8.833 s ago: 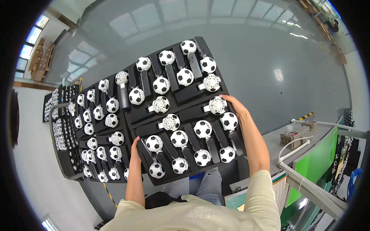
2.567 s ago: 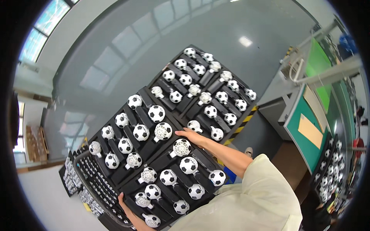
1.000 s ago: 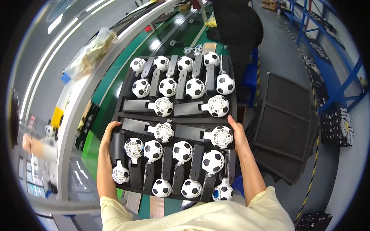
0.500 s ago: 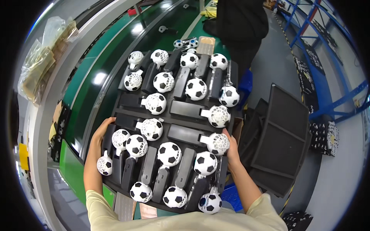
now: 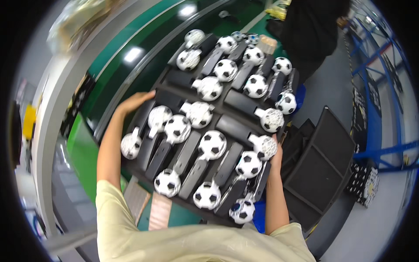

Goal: The person attaches adhesive pads to soccer-ball-shaped handheld fans by peeling pads from a sheet and sticking them onto the bottoms of the fans, then sets them onto a conveyor belt. The person then moves trays filled with fans from a cart onto the table to attach pads to more fans.

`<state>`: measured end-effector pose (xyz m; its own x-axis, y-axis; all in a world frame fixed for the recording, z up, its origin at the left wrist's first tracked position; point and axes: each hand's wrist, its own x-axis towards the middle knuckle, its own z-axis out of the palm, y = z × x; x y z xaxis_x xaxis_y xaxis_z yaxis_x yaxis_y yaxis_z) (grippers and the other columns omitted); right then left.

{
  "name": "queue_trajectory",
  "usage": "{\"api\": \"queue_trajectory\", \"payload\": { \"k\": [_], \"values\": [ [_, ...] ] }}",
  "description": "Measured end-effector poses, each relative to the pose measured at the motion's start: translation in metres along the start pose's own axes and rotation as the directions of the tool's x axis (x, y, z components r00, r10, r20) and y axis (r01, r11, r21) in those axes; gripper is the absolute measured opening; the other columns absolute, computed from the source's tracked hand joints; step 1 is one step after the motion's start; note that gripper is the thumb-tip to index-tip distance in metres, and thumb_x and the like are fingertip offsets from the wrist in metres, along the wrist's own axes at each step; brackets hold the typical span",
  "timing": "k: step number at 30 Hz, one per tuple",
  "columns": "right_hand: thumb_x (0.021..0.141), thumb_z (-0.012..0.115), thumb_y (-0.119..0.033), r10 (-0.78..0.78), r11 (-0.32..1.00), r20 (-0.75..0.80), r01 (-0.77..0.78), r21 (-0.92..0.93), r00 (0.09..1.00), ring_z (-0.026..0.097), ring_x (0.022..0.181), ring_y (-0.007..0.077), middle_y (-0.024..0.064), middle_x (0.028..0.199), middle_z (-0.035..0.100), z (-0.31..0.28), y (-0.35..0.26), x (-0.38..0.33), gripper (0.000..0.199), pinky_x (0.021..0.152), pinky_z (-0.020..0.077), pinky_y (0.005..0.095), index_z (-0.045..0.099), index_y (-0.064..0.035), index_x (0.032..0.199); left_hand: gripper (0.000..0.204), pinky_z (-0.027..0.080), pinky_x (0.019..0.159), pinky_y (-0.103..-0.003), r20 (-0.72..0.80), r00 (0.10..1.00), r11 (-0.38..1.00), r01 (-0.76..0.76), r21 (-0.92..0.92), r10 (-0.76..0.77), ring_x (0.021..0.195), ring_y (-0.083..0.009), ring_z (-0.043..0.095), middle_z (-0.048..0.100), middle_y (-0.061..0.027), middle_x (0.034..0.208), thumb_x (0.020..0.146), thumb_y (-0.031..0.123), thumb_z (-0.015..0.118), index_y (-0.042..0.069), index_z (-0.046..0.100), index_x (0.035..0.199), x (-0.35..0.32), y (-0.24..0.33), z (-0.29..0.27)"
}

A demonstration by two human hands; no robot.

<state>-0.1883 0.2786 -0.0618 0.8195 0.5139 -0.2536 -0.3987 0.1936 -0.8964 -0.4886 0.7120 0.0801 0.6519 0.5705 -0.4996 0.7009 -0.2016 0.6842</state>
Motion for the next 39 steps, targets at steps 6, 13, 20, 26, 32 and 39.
{"api": "queue_trajectory", "payload": {
  "k": [6, 13, 20, 26, 32, 39],
  "values": [
    [0.094, 0.047, -0.038, -0.082, 0.996, 0.269, 0.089, -0.013, 0.96, 0.063, 0.074, 0.0141, 0.0043, 0.086, 0.065, -0.079, -0.009, 0.042, 0.04, 0.069, 0.0505, 0.0277, 0.06, -0.0005, 0.1, 0.068, 0.024, 0.106, -0.032, -0.631, 0.772, 0.847, -0.387, -0.366, 0.08, 0.125, -0.0231, 0.04, 0.049, -0.0145, 0.13, 0.089, 0.055, 0.042, 0.002, 0.043, 0.132, -0.117, -0.029, 0.038],
    [0.093, 0.042, -0.043, 0.075, 0.965, 0.249, -0.133, 0.225, 0.966, 0.051, 0.113, 0.0238, 0.0117, 0.126, 0.05, 0.022, -0.039, -0.099, 0.053, 0.094, 0.0427, 0.0344, 0.045, -0.003, 0.127, 0.073, 0.013, 0.11, -0.035, -0.767, 0.547, 0.761, -0.322, -0.563, -0.336, 0.135, -0.0273, 0.018, 0.023, -0.018, 0.144, 0.092, 0.054, 0.034, -0.001, 0.021, 0.139, -0.151, -0.191, 0.28],
    [0.091, 0.044, -0.042, 0.206, 0.962, 0.458, -0.264, 0.065, 0.865, 0.05, 0.115, 0.0254, 0.0117, 0.128, 0.05, -0.001, 0.059, -0.183, 0.054, 0.095, 0.0433, 0.0363, 0.043, -0.0046, 0.13, 0.072, 0.004, 0.112, -0.038, -0.735, 0.509, 0.655, -0.371, -0.658, -0.449, 0.139, -0.0312, -0.003, -0.005, -0.0193, 0.149, 0.095, 0.051, 0.027, 0.001, 0.008, 0.143, -0.139, -0.126, 0.366],
    [0.09, 0.046, -0.041, 0.264, 0.941, 0.663, -0.338, -0.018, 0.7, 0.049, 0.118, 0.0261, 0.0123, 0.131, 0.048, 0.0, 0.062, -0.194, 0.055, 0.096, 0.0431, 0.0378, 0.042, -0.0056, 0.132, 0.068, -0.001, 0.111, -0.041, -0.75, 0.526, 0.647, -0.417, -0.639, -0.401, 0.137, -0.034, -0.013, -0.019, -0.0204, 0.147, 0.095, 0.052, 0.023, 0.01, 0.005, 0.145, -0.138, -0.125, 0.366],
    [0.09, 0.047, -0.042, 0.346, 0.923, 0.523, -0.381, -0.044, 0.779, 0.047, 0.119, 0.026, 0.0126, 0.132, 0.047, 0.01, 0.054, -0.206, 0.056, 0.097, 0.0424, 0.0373, 0.041, -0.0058, 0.132, 0.066, -0.004, 0.11, -0.042, -0.746, 0.536, 0.676, -0.381, -0.631, -0.395, 0.137, -0.0347, -0.015, -0.019, -0.0229, 0.146, 0.094, 0.054, 0.021, 0.013, 0.009, 0.145, -0.132, -0.135, 0.36],
    [0.093, 0.045, -0.034, -0.109, 0.658, 0.854, -0.607, 0.445, 0.508, 0.047, 0.12, 0.0253, 0.0133, 0.133, 0.045, -0.008, 0.11, -0.168, 0.051, 0.099, 0.0405, 0.0375, 0.037, -0.006, 0.135, 0.069, -0.004, 0.11, -0.041, -0.765, 0.503, 0.658, -0.422, -0.623, -0.402, 0.137, -0.0341, -0.014, -0.016, -0.0234, 0.147, 0.094, 0.056, 0.022, 0.011, 0.014, 0.145, -0.118, -0.141, 0.374]
  ]
}}
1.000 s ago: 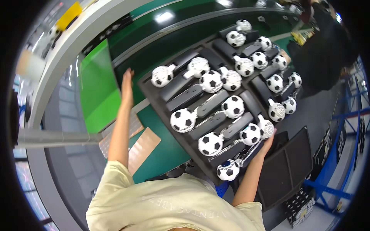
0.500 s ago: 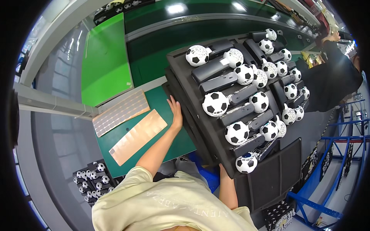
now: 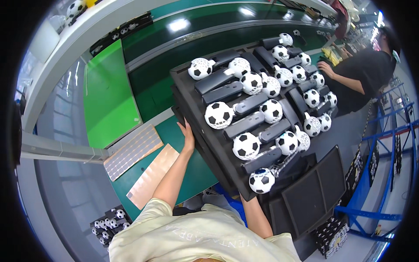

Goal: The person attaches adhesive pads to soccer-ball-shaped handheld fans by peeling pads from a sheet and sticking them onto the bottoms of the fans, then sets them onto a conveyor belt. The person then moves trays filled with fans from a cart onto the table to attach pads to more fans.

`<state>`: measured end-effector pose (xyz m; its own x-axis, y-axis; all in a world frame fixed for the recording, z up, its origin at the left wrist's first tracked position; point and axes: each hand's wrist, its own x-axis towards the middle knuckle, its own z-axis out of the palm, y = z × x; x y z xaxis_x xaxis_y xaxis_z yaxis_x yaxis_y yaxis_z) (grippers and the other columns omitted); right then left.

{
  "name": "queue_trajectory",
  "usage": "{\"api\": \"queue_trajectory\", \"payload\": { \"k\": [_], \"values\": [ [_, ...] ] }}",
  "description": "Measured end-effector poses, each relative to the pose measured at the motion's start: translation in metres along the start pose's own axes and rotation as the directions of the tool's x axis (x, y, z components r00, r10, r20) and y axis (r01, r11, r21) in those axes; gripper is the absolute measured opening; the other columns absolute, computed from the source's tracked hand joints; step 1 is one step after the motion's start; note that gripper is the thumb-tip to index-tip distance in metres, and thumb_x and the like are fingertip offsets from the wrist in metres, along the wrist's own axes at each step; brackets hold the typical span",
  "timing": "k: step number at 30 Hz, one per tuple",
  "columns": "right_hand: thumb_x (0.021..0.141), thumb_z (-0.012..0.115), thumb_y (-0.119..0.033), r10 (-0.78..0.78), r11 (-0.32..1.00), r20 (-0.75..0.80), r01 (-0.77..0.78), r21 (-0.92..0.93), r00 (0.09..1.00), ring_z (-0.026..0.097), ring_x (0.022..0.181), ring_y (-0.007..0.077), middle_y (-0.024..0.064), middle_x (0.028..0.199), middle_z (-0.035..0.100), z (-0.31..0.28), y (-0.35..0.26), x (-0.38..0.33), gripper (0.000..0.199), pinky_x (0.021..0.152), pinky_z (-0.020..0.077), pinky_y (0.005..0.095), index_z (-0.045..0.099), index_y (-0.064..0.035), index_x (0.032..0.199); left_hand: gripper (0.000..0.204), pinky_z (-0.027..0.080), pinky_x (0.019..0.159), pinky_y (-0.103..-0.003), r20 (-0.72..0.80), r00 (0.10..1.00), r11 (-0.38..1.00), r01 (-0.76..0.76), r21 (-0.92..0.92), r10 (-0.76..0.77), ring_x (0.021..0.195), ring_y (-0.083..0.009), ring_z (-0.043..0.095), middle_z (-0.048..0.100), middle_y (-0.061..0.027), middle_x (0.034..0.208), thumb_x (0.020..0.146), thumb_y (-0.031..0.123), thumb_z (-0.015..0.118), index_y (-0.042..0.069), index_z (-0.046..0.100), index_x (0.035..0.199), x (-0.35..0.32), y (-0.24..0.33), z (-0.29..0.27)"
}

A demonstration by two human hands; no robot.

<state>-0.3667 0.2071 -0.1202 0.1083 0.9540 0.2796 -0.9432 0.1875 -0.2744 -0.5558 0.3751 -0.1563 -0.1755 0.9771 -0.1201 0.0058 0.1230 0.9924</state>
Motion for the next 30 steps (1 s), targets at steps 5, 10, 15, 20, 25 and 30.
{"api": "queue_trajectory", "payload": {
  "k": [5, 10, 15, 20, 25, 30],
  "values": [
    [0.095, 0.041, -0.034, 0.091, 0.993, 0.05, -0.095, 0.072, 0.995, 0.051, 0.11, 0.0235, 0.014, 0.122, 0.052, -0.081, 0.003, -0.019, 0.04, 0.097, 0.0421, 0.0346, 0.047, -0.006, 0.123, 0.07, -0.003, 0.11, -0.041, 0.004, 1.0, 1.0, 0.013, -0.003, -0.013, 0.138, -0.0336, -0.011, -0.012, -0.023, 0.148, 0.093, 0.058, 0.023, 0.012, 0.012, 0.145, 0.017, -0.003, -0.019],
    [0.094, 0.038, -0.042, -0.191, 0.601, -0.434, -0.245, -0.761, 0.88, 0.051, 0.109, 0.022, 0.0102, 0.12, 0.052, -0.041, -0.014, -0.005, 0.044, 0.094, 0.041, 0.0327, 0.049, -0.0095, 0.121, 0.072, -0.001, 0.11, -0.042, 0.138, 0.987, 0.987, 0.058, 0.148, -0.079, 0.138, -0.0339, -0.009, -0.009, -0.0222, 0.148, 0.093, 0.057, 0.026, 0.012, 0.006, 0.145, 0.006, 0.035, -0.024],
    [0.09, 0.037, -0.057, -0.063, 0.997, -0.657, 0.011, -0.083, 0.751, 0.045, 0.118, 0.0216, 0.0082, 0.131, 0.047, -0.012, -0.015, 0.007, 0.06, 0.098, 0.0356, 0.034, 0.044, -0.0132, 0.13, 0.071, 0.002, 0.111, -0.044, 0.375, 0.926, 0.917, -0.188, 0.352, 0.046, 0.138, -0.0355, -0.006, -0.003, -0.0232, 0.149, 0.093, 0.043, 0.041, 0.008, 0.007, 0.145, -0.055, 0.027, -0.046],
    [0.081, 0.039, -0.07, -0.041, 0.842, -0.921, -0.483, -0.24, 0.387, 0.036, 0.126, 0.0277, 0.0122, 0.139, 0.038, -0.014, -0.014, -0.023, 0.085, 0.104, 0.0245, 0.0488, 0.03, -0.0107, 0.14, 0.079, 0.01, 0.11, -0.048, 0.771, 0.627, 0.575, -0.674, 0.464, 0.113, 0.137, -0.0407, 0.001, 0.011, -0.0235, 0.147, 0.079, 0.024, 0.063, 0.007, 0.019, 0.143, -0.162, 0.049, -0.078],
    [0.078, 0.057, -0.058, -0.166, 0.448, -0.857, -0.738, -0.506, 0.487, 0.031, 0.131, 0.0329, 0.0181, 0.14, 0.035, -0.029, -0.006, -0.128, 0.089, 0.105, 0.0281, 0.0379, 0.027, -0.0017, 0.139, 0.08, 0.014, 0.109, -0.052, 0.904, 0.424, 0.266, -0.867, 0.421, -0.049, 0.136, -0.0428, 0.008, 0.018, -0.0212, 0.146, 0.072, 0.022, 0.068, 0.008, 0.027, 0.14, -0.201, 0.042, -0.147],
    [0.072, 0.069, -0.041, -0.289, -0.103, -0.952, -0.992, -0.07, 0.097, 0.048, 0.118, 0.0307, 0.0234, 0.128, 0.047, -0.046, -0.007, -0.26, 0.077, 0.098, 0.038, 0.0358, 0.043, 0.0046, 0.128, 0.08, 0.015, 0.108, -0.053, 0.918, 0.38, 0.197, -0.897, 0.396, -0.112, 0.135, -0.0415, 0.011, 0.02, -0.0198, 0.146, 0.071, 0.022, 0.067, 0.01, 0.028, 0.14, -0.206, 0.045, -0.205]
  ]
}}
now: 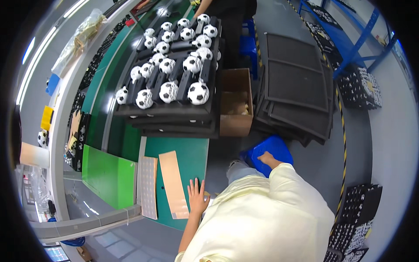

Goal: The person attaches adhesive pads to soccer-ball-shaped handheld fans by peeling pads from a sheet and sticking them onto the bottoms of the fans, then sets them onto a conveyor belt. The person then moves trays filled with fans from a cart onto the table to attach pads to more fans.

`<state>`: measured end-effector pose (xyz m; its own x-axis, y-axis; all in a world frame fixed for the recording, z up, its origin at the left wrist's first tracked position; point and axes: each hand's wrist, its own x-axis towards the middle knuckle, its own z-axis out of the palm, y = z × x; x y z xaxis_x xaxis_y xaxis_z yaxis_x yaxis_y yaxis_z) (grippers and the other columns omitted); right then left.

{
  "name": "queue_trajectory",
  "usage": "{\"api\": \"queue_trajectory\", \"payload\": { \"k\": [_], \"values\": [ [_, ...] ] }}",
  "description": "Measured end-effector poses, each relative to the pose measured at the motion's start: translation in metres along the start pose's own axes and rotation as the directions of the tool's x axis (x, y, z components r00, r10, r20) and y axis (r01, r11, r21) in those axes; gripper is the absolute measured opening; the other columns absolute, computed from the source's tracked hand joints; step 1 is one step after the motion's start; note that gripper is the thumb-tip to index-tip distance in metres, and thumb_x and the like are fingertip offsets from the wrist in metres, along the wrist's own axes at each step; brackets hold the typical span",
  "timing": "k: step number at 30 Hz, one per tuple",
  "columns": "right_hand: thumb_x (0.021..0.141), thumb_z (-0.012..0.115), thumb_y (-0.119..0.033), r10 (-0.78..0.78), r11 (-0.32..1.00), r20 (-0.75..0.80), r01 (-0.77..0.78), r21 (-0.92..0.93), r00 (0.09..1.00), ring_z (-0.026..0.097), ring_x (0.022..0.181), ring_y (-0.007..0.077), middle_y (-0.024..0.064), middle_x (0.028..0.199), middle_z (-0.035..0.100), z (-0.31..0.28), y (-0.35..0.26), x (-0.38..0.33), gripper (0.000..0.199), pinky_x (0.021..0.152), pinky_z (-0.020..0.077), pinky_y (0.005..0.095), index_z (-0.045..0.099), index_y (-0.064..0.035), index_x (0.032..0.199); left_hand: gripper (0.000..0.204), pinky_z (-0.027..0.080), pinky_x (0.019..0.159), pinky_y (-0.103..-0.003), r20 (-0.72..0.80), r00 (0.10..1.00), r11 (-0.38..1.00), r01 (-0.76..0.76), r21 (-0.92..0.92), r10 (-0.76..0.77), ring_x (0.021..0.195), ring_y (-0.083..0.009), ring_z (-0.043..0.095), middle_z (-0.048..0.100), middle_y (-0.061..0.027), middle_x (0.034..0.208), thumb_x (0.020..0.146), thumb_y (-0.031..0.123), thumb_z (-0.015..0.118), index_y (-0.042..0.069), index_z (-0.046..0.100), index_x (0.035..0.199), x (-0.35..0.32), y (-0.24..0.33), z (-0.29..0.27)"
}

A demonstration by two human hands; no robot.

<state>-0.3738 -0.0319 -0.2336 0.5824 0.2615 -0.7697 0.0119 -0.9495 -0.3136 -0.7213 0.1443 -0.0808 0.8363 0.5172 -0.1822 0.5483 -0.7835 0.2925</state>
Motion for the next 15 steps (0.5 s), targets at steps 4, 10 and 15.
{"api": "queue_trajectory", "payload": {
  "k": [4, 10, 15],
  "values": [
    [0.07, 0.071, -0.038, 0.051, 0.998, 0.014, -0.051, -0.038, 0.999, 0.056, 0.106, 0.0327, 0.0229, 0.114, 0.058, 0.026, 0.071, 0.0, 0.071, 0.091, 0.0436, 0.0366, 0.048, 0.006, 0.121, 0.078, 0.015, 0.108, -0.055, 0.044, 0.993, 0.992, -0.11, 0.053, 0.108, 0.134, -0.0404, 0.017, 0.022, -0.0199, 0.145, 0.07, 0.02, 0.066, 0.009, 0.03, 0.139, -0.026, -0.018, 0.013],
    [0.071, 0.064, -0.027, -0.474, 0.766, -0.011, 0.406, -0.499, 0.881, 0.063, 0.079, 0.0275, 0.0163, 0.088, 0.066, 0.06, 0.247, 0.135, 0.028, 0.073, 0.0488, 0.039, 0.067, -0.0042, 0.087, 0.071, 0.018, 0.106, -0.056, -0.061, 0.995, 0.995, -0.072, 0.074, 0.077, 0.13, -0.0394, 0.027, 0.031, -0.0179, 0.141, 0.07, 0.015, 0.062, 0.008, 0.036, 0.136, -0.051, -0.031, 0.033],
    [0.066, 0.072, -0.045, -0.178, 0.961, -0.273, 0.107, -0.255, 0.945, 0.056, 0.106, 0.0351, 0.0229, 0.11, 0.06, 0.064, 0.253, 0.158, 0.061, 0.093, 0.043, 0.0428, 0.062, 0.0001, 0.106, 0.043, 0.02, 0.109, -0.047, -0.053, 0.996, 0.995, -0.063, 0.075, 0.067, 0.128, -0.0322, 0.035, 0.035, -0.0109, 0.141, 0.095, 0.029, 0.033, 0.008, 0.042, 0.132, -0.084, -0.001, 0.044]
  ]
}}
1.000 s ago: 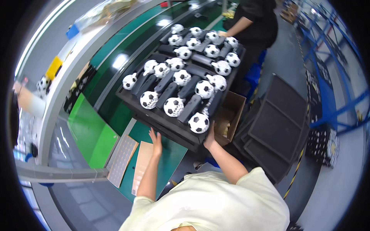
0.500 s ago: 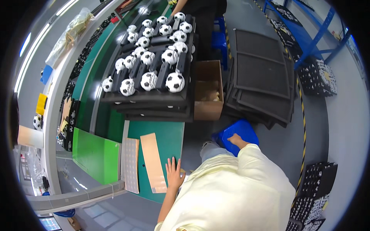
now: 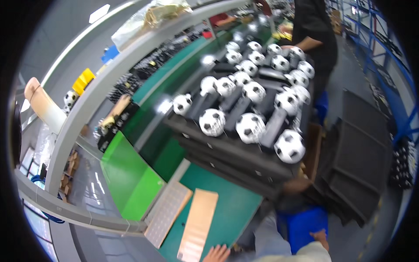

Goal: The person attaches adhesive pads to soccer-ball-shaped handheld fans by peeling pads from a sheet and sticking them onto the bottoms of the fans, then sets them onto a conveyor belt. The person then moves trays filled with fans from a cart onto the table to attach pads to more fans.

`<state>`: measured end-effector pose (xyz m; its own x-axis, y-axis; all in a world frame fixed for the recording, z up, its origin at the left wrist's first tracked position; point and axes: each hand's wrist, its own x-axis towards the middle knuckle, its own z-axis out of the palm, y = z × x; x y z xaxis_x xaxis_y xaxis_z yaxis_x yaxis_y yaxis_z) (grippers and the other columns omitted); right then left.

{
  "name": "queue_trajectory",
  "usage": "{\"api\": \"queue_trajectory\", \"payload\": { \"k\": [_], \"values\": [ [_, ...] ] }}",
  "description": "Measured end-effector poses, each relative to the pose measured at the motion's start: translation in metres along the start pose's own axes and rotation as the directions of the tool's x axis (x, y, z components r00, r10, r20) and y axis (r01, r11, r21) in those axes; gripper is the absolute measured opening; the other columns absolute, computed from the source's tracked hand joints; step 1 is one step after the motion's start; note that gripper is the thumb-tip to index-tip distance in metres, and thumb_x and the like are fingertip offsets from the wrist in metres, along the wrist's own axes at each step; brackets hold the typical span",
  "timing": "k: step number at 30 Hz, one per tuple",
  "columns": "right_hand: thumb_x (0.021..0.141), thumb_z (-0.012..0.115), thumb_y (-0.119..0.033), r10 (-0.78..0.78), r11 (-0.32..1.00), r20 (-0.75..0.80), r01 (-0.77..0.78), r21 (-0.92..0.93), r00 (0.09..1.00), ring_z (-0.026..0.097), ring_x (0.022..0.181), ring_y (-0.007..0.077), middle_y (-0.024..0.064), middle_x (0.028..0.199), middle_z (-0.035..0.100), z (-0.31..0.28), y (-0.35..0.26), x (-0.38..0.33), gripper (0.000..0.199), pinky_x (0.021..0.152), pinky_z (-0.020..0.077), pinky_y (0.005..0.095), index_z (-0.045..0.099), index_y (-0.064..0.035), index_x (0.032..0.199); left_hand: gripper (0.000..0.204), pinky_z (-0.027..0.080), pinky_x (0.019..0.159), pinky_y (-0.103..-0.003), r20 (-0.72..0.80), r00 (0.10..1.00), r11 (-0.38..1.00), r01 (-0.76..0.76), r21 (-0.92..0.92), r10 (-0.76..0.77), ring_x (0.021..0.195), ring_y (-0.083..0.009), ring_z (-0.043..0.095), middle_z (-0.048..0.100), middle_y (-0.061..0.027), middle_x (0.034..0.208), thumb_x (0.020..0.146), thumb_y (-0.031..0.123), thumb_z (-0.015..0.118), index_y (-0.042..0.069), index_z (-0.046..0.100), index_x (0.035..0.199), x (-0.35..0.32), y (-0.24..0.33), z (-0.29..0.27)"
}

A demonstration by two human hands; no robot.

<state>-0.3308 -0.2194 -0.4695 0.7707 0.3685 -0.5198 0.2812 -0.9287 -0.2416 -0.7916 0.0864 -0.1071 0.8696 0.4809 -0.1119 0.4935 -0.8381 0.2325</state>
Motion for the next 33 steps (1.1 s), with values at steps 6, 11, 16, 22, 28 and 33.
{"api": "queue_trajectory", "payload": {
  "k": [6, 11, 16, 22, 28, 33],
  "values": [
    [0.066, 0.072, -0.045, -0.103, 0.993, 0.085, 0.098, 0.06, 0.991, 0.057, 0.105, 0.0349, 0.023, 0.108, 0.06, 0.033, -0.135, 0.094, 0.06, 0.092, 0.0436, 0.043, 0.062, 0.0005, 0.104, 0.06, 0.012, 0.111, -0.047, 0.762, 0.641, 0.965, 0.245, -0.092, -0.09, 0.137, -0.0325, 0.017, 0.018, -0.0134, 0.149, 0.091, 0.033, 0.033, 0.004, 0.02, 0.142, 0.028, -0.006, -0.017],
    [0.067, 0.072, -0.045, -0.133, 0.988, 0.211, 0.112, 0.107, 0.968, 0.057, 0.104, 0.0346, 0.023, 0.107, 0.06, 0.06, -0.174, 0.114, 0.059, 0.091, 0.0441, 0.0431, 0.062, 0.0009, 0.103, 0.059, 0.012, 0.111, -0.047, 0.765, 0.635, 0.974, 0.222, -0.046, -0.109, 0.137, -0.0326, 0.016, 0.017, -0.0133, 0.149, 0.091, 0.033, 0.032, 0.005, 0.02, 0.142, 0.047, -0.032, -0.002],
    [0.067, 0.071, -0.044, -0.183, 0.977, 0.32, 0.136, 0.162, 0.93, 0.058, 0.103, 0.0344, 0.023, 0.105, 0.061, 0.083, -0.211, 0.115, 0.058, 0.09, 0.0447, 0.0432, 0.063, 0.0013, 0.102, 0.059, 0.012, 0.111, -0.047, 0.754, 0.643, 0.98, 0.197, 0.007, -0.135, 0.137, -0.0326, 0.016, 0.017, -0.0133, 0.149, 0.092, 0.033, 0.031, 0.007, 0.019, 0.143, 0.041, -0.049, -0.002],
    [0.068, 0.071, -0.044, -0.237, 0.966, 0.426, 0.165, 0.2, 0.873, 0.059, 0.101, 0.0341, 0.023, 0.104, 0.062, 0.098, -0.236, 0.109, 0.057, 0.089, 0.0454, 0.0434, 0.063, 0.0018, 0.1, 0.058, 0.011, 0.111, -0.047, 0.73, 0.669, 0.985, 0.168, 0.037, -0.141, 0.137, -0.0327, 0.016, 0.016, -0.0132, 0.149, 0.092, 0.033, 0.029, 0.008, 0.018, 0.143, 0.019, -0.066, -0.001],
    [0.068, 0.071, -0.043, -0.284, 0.957, 0.533, 0.207, 0.202, 0.797, 0.059, 0.1, 0.0338, 0.023, 0.102, 0.062, 0.107, -0.247, 0.108, 0.055, 0.088, 0.0461, 0.0435, 0.064, 0.0022, 0.098, 0.057, 0.011, 0.111, -0.048, 0.701, 0.699, 0.985, 0.169, 0.035, -0.144, 0.137, -0.0328, 0.015, 0.015, -0.0131, 0.149, 0.092, 0.033, 0.028, 0.01, 0.017, 0.143, -0.008, -0.075, 0.016],
    [0.068, 0.07, -0.043, -0.307, 0.952, 0.601, 0.248, 0.18, 0.738, 0.06, 0.099, 0.0336, 0.0231, 0.1, 0.063, 0.101, -0.233, 0.118, 0.054, 0.087, 0.0466, 0.0437, 0.064, 0.0026, 0.097, 0.057, 0.011, 0.111, -0.048, 0.658, 0.741, 0.986, 0.169, 0.007, -0.132, 0.137, -0.0328, 0.015, 0.015, -0.013, 0.149, 0.093, 0.033, 0.027, 0.011, 0.017, 0.144, -0.022, -0.065, 0.058]
  ]
}}
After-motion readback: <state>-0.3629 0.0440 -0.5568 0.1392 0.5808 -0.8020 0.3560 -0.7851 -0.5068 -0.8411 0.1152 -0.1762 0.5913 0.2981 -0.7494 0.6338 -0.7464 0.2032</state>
